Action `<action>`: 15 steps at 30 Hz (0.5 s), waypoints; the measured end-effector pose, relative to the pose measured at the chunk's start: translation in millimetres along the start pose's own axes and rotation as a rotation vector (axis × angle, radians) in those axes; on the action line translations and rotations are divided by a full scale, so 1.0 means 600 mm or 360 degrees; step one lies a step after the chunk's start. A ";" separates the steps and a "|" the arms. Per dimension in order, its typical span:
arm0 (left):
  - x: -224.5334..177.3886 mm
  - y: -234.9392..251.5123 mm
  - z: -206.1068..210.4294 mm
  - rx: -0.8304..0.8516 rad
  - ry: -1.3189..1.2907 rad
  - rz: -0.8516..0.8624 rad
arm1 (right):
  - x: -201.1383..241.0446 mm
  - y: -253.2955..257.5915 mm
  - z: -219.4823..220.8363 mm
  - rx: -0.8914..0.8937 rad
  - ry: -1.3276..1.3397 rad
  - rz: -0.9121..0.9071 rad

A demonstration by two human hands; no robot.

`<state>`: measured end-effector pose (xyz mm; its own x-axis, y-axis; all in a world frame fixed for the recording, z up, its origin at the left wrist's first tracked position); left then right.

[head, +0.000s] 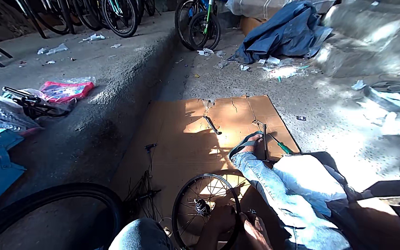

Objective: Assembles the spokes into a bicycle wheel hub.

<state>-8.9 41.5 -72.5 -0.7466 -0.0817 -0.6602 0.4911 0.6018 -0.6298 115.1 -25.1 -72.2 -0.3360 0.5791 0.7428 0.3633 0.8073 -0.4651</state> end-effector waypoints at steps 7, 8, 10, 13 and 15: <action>0.004 0.005 0.005 0.0038 0.0047 -0.0034 | 0.002 -0.002 0.000 0.0017 0.0056 0.0002; 0.006 0.008 0.001 0.0011 -0.0021 -0.0019 | 0.004 -0.002 -0.002 0.0008 0.0057 -0.0012; 0.006 0.010 -0.003 -0.0002 -0.0086 0.0020 | 0.003 -0.001 -0.003 -0.0006 0.0060 -0.0024; 0.003 0.006 0.001 0.0051 0.0003 -0.0015 | 0.002 0.000 -0.002 -0.0014 0.0055 -0.0023; -0.003 -0.001 0.006 0.0065 0.0115 -0.0050 | 0.001 0.000 -0.002 -0.0005 0.0037 -0.0016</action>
<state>-6.0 38.3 -72.5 -0.7915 -0.0416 -0.6097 0.4839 0.5666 -0.6669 116.0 -24.9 -70.8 -0.3192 0.5681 0.7585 0.3627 0.8127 -0.4560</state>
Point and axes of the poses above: each hand's wrist, its own y-axis towards the middle knuckle, its own z-axis out of the palm, x = y × z, the point moved 9 cm from there along y, towards the middle knuckle, and after that the axes turned 9 degrees about -y, right-handed, at the moved point
